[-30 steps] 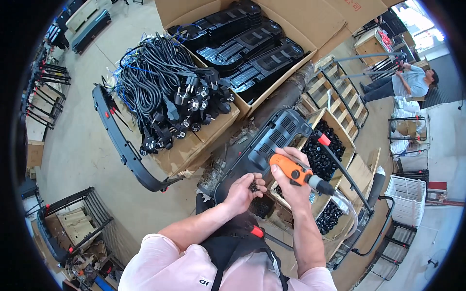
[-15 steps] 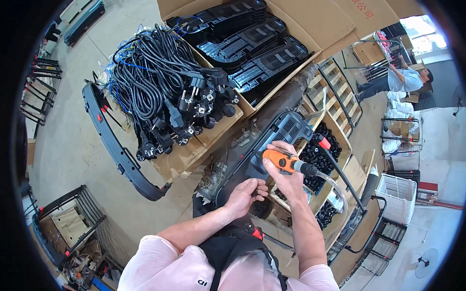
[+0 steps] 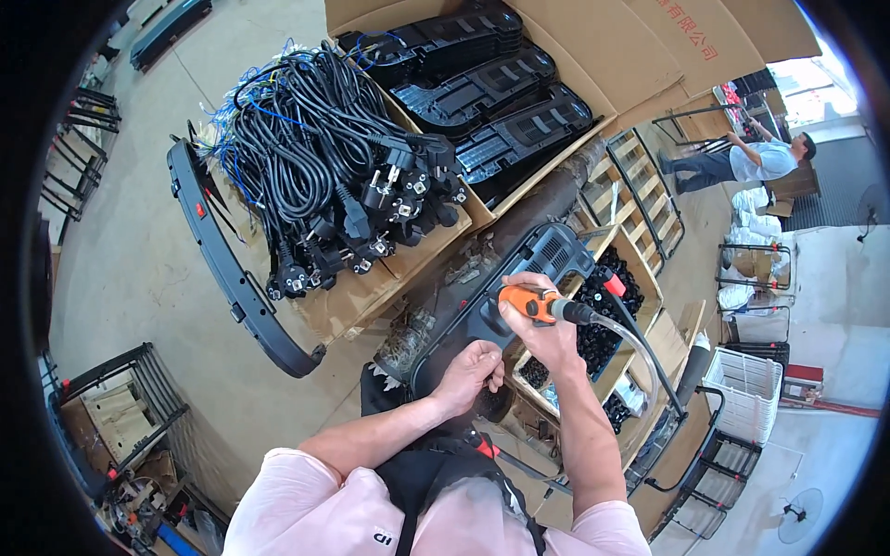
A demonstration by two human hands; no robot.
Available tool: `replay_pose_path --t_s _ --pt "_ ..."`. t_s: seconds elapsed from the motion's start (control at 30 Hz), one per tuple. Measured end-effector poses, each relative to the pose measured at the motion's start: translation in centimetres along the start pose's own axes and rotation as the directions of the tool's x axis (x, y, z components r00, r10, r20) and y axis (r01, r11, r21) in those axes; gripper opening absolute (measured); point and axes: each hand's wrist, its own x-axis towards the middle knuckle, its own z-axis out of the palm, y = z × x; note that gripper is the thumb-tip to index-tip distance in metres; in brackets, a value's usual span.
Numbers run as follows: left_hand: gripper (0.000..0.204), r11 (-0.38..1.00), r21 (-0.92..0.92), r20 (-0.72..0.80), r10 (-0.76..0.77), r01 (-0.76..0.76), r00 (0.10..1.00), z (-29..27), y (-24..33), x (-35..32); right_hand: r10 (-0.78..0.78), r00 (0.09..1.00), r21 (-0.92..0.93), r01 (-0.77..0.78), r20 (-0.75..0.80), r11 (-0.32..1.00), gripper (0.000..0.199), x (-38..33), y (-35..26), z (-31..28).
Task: Assemble structural components of equipment using a pneumatic screwdriver and manual positioning.
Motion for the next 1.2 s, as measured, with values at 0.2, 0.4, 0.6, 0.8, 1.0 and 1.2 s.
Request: replay_pose_path --t_s 0.2,0.4,0.6,0.8,1.0,1.2 --pt "0.024 0.999 -0.017 0.021 -0.037 0.037 0.999 0.4 0.4 -0.1 -0.017 1.0 -0.026 0.017 0.015 1.0 0.041 -0.2 1.1 0.1" --pt "0.023 0.999 -0.018 0.019 -0.046 0.047 0.999 0.4 0.7 -0.3 -0.039 0.993 0.144 0.055 -0.107 0.988 0.052 -2.6 0.3 -0.6" --pt "0.027 0.992 -0.084 -0.014 -0.098 0.097 0.995 0.0 1.0 -1.2 -0.004 0.98 0.308 0.066 -0.197 0.949 0.054 -9.7 -1.6 -2.7" --pt "0.025 0.968 -0.236 -0.061 -0.106 0.089 0.992 1.6 1.1 -3.5 0.015 0.975 0.401 0.077 -0.221 0.913 0.054 -16.6 -0.6 -3.6" --pt "0.023 0.965 -0.248 -0.076 -0.111 0.089 0.991 2.9 -1.8 -6.7 -0.061 0.971 0.434 0.16 -0.233 0.887 0.053 -21.8 1.8 -3.7" --pt "0.025 0.955 -0.286 -0.09 -0.112 0.082 0.99 1.9 -6.7 -10.1 -0.05 0.984 0.488 0.128 -0.17 0.864 0.052 -26.9 3.8 -3.8"
